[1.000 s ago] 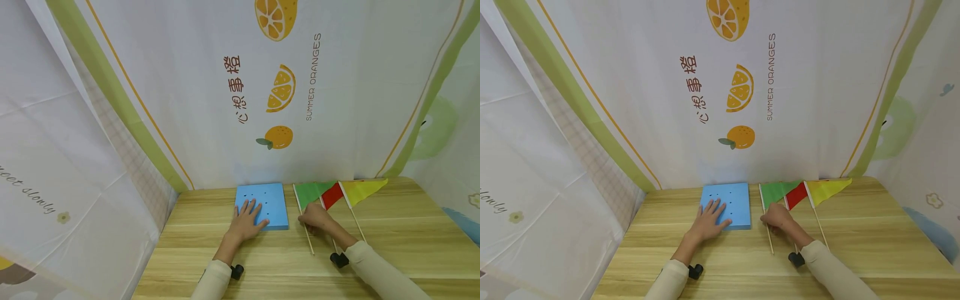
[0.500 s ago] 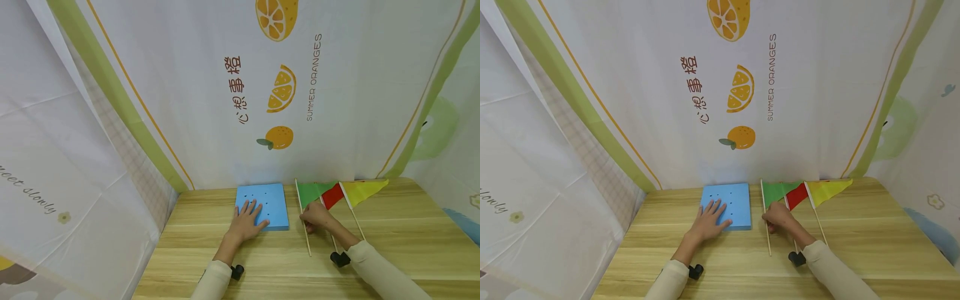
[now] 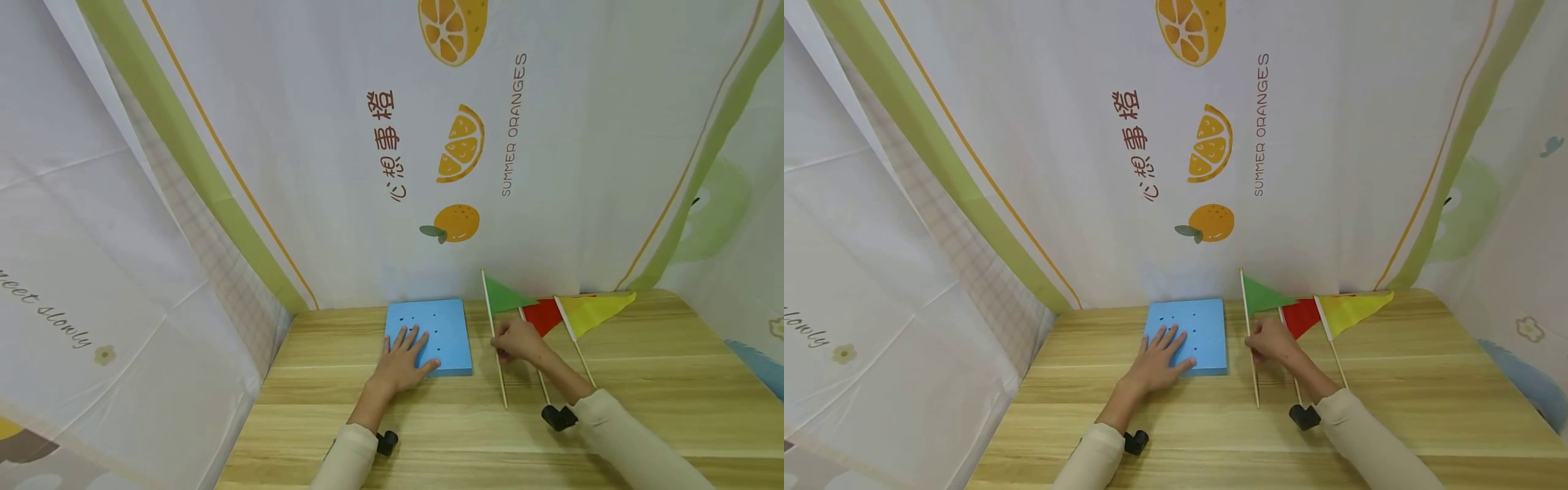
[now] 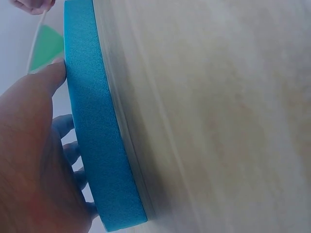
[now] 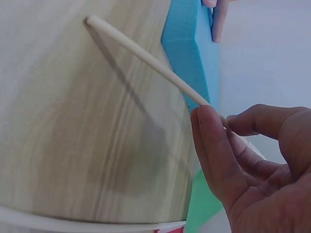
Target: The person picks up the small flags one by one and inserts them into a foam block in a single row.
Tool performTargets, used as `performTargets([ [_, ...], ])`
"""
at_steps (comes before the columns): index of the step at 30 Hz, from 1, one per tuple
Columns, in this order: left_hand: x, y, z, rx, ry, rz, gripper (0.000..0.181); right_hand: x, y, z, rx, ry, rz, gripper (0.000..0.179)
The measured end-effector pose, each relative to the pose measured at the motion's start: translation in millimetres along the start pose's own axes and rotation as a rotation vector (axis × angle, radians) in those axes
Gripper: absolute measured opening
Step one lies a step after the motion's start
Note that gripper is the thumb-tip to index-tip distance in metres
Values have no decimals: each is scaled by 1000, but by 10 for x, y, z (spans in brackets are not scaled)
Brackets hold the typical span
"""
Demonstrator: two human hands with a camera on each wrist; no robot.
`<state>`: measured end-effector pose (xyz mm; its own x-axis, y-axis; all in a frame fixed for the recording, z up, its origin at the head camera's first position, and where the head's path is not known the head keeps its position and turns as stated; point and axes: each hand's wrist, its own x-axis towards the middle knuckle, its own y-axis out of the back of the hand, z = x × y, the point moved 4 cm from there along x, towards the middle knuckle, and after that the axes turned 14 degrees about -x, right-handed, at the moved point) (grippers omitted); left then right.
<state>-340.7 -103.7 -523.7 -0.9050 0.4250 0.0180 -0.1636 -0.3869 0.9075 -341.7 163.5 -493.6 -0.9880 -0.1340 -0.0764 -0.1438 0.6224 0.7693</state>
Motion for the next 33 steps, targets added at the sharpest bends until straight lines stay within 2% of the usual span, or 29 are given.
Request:
performTargets([
  [11,7,-5,-3,-15,-8,4,76,40,146,-85,108,16,56,11],
  [15,12,-1,0,-25,-12,11,76,56,194,-136,130,51,70,13],
  [29,1,10,17,-17,4,-2,78,176,306,-314,162,131,130,10],
  [33,7,-4,3,-21,10,-5,78,222,325,-372,138,142,128,9],
])
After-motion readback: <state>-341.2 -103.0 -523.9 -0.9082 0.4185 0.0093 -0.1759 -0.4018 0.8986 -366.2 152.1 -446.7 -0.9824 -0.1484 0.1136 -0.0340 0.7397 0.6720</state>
